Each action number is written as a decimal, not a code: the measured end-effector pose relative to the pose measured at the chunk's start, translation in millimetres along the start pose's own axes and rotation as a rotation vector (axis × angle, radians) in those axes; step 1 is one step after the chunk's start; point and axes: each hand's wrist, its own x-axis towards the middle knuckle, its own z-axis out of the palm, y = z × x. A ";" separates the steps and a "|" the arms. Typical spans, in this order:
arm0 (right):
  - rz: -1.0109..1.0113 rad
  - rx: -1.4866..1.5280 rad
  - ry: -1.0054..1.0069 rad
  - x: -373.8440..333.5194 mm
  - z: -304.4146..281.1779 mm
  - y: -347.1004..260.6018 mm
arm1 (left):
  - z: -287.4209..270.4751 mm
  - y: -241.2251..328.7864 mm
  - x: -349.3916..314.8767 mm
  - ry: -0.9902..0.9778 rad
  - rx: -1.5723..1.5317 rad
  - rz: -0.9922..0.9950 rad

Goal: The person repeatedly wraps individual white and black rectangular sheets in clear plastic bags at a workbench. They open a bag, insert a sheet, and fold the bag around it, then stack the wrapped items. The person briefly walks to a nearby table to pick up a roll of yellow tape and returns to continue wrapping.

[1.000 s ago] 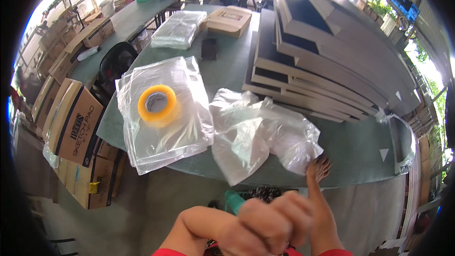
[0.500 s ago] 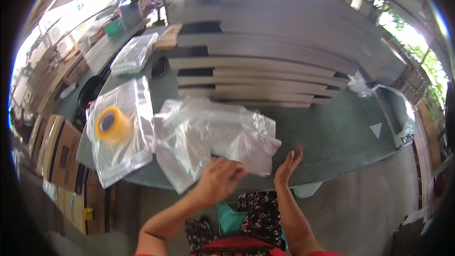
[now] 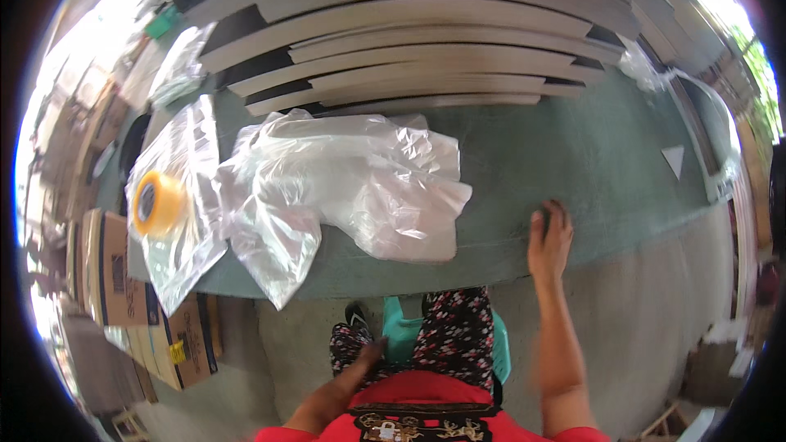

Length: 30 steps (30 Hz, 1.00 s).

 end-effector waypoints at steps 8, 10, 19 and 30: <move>0.043 -0.005 -0.018 2.1 6.5 10.7 | 10.2 29.4 13.7 -0.198 -0.807 -0.236; 0.039 -0.022 0.005 1.7 12.8 12.6 | 3.8 21.9 13.9 -0.232 -0.783 -0.199; 0.042 -0.065 -0.081 10.2 8.9 13.6 | -12.0 9.9 29.2 -0.144 -0.451 -0.020; -0.035 0.496 -0.112 -16.0 -1.7 47.6 | -185.3 169.8 -122.0 0.437 0.212 0.549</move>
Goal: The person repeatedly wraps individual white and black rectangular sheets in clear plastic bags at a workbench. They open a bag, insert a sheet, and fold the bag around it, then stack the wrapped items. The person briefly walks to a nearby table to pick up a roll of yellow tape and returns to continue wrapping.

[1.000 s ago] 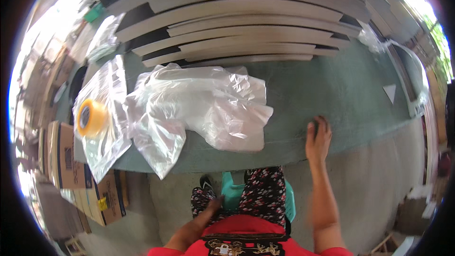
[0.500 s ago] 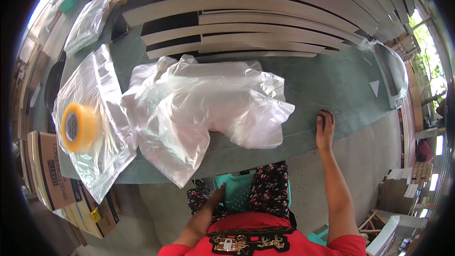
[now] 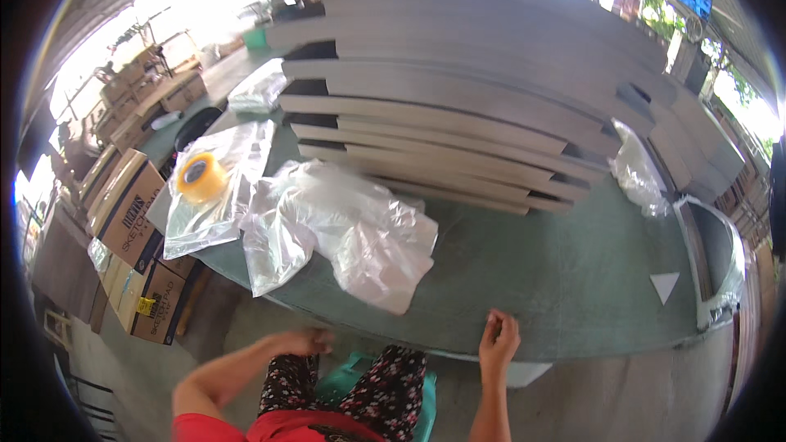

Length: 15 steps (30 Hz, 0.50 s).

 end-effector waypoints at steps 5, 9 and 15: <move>0.015 0.117 0.034 0.5 -14.0 5.3 | -256.0 186.8 53.1 0.760 0.712 0.154; 0.057 0.046 -0.038 2.3 -22.5 1.8 | -398.2 273.0 77.4 1.291 1.066 0.280; 0.272 0.068 -0.160 -8.1 -48.3 10.8 | -451.3 236.8 127.8 1.082 1.176 0.098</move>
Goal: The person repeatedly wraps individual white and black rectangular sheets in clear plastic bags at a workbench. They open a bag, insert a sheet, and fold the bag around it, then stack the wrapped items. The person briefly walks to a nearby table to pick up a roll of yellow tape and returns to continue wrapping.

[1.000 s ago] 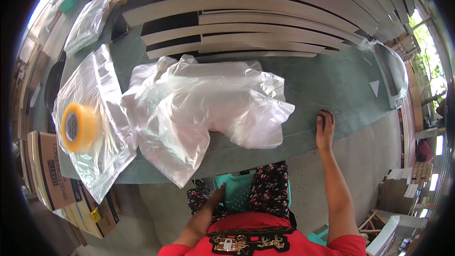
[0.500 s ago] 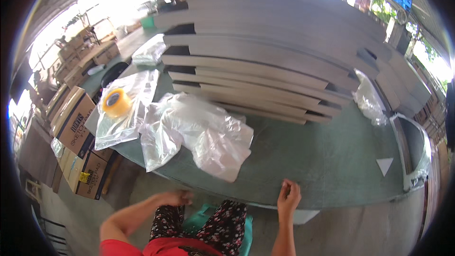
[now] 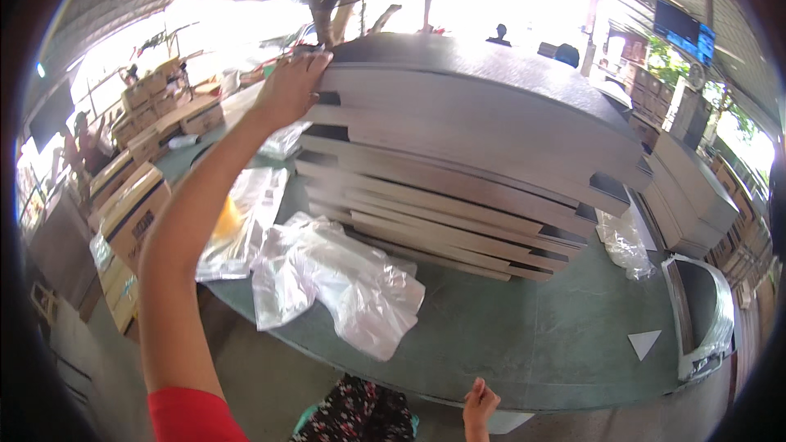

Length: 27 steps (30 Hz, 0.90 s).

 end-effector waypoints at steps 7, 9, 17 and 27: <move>-0.649 -0.138 0.439 0.8 32.3 5.6 | -0.7 -1.0 22.9 -0.017 -0.076 0.076; -0.598 0.032 0.501 2.5 43.3 27.7 | -6.4 -12.0 17.4 0.075 -0.008 0.176; -0.128 0.720 0.137 12.2 -15.1 -122.8 | -90.2 25.1 6.7 0.210 -0.007 0.474; -0.367 1.376 -0.563 57.1 -72.7 -397.7 | -176.2 82.6 -1.3 0.297 -0.242 0.653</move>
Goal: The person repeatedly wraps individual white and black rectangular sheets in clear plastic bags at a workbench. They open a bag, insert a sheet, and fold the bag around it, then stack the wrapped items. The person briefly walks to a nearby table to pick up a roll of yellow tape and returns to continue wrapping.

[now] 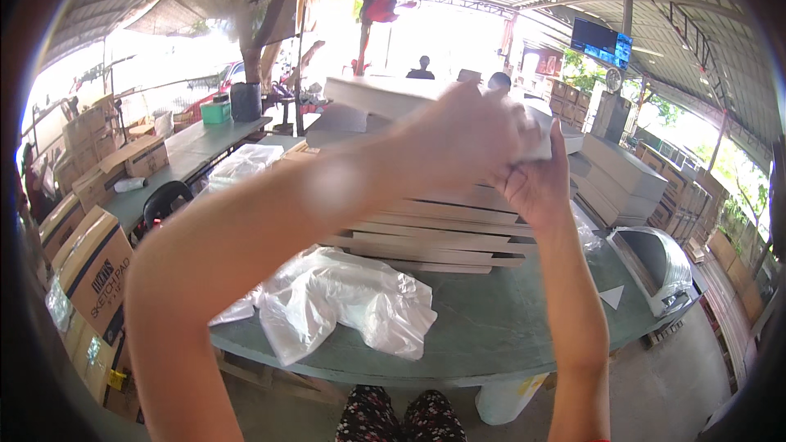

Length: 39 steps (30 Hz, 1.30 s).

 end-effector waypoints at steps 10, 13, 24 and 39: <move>-0.910 -1.862 -0.320 21.7 -16.4 71.4 | 40.9 -98.9 -61.8 -0.359 0.001 -0.408; -1.125 -1.985 -0.322 42.7 -13.4 88.0 | 74.6 -117.7 -90.0 -0.314 -0.007 -0.465; -1.199 -2.049 -0.437 86.3 -24.4 132.7 | 101.4 -141.0 -106.2 -0.411 -0.082 -0.456; -1.055 -2.187 -0.305 95.1 -9.8 160.2 | 43.9 -118.0 -62.3 -0.393 0.006 -0.243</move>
